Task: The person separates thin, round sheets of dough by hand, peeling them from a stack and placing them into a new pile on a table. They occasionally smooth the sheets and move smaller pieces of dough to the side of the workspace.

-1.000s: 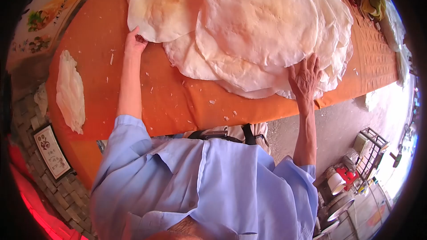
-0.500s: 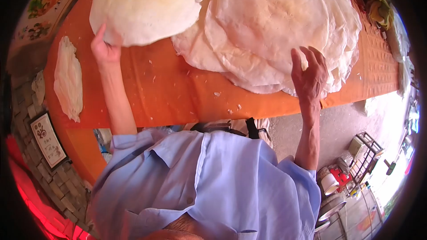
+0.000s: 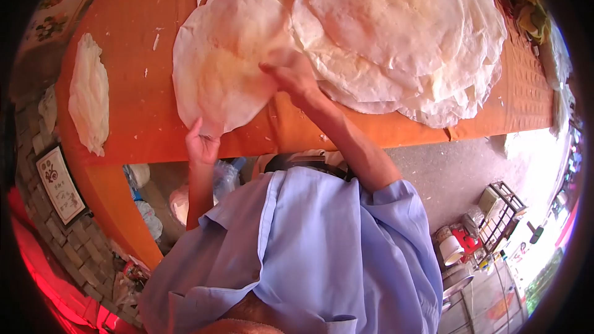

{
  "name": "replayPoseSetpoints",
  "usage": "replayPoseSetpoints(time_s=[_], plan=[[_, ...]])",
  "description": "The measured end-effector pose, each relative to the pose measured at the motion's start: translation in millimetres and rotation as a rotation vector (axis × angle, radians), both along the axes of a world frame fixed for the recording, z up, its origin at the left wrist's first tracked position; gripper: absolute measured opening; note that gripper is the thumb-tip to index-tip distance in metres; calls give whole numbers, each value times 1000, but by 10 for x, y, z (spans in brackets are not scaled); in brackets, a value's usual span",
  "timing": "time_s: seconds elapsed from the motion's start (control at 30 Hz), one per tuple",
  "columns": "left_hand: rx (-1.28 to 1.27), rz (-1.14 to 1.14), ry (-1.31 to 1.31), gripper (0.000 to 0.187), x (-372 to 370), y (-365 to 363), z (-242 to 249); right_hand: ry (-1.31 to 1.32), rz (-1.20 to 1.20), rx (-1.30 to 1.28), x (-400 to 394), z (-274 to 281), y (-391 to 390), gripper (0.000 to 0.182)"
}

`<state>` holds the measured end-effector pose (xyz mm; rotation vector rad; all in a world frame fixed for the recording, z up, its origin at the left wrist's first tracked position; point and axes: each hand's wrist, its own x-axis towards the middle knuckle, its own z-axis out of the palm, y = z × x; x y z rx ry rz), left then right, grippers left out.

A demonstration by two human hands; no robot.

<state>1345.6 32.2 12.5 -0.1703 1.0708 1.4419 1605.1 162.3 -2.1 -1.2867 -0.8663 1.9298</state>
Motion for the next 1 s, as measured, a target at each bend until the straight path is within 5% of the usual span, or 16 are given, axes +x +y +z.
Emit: replayPoseSetpoints(time_s=[0.1,0.13,0.2,0.27,0.3,0.33,0.43,0.5,0.63,0.7,0.8,0.87,1.0], plan=[[104,-250,-173,43,40,-194,-141,-111,-36,429,-111,590,210,28],[4,-284,-81,50,205,-128,28,68,-38,310,-42,761,337,27],[61,-373,-55,52,282,-91,-78,10,-41,366,282,1120,599,32],[58,-492,104,54,399,108,-210,-346,-111,570,829,1462,829,35],[24,-565,257,55,470,309,-239,-295,-223,651,1137,1536,847,17],[-12,-637,412,56,542,508,-250,-382,-316,571,1582,1504,956,35],[14,-516,376,50,820,947,-253,-520,-518,651,2480,1505,963,26],[72,-513,356,42,917,1104,-300,-622,-635,618,3223,1215,943,39],[-91,-351,118,27,1032,1313,-310,-1421,-685,571,3723,841,429,49],[-59,-353,10,25,1056,1384,-283,-1161,-566,674,3464,637,75,53],[-74,-438,-25,24,1212,1510,-138,-476,-457,321,2608,478,-359,43],[-135,-560,129,26,1285,1629,-152,-564,-301,162,2119,436,-559,37],[-2,-517,295,34,1326,1713,-145,-341,-64,-96,1552,433,-870,34]])
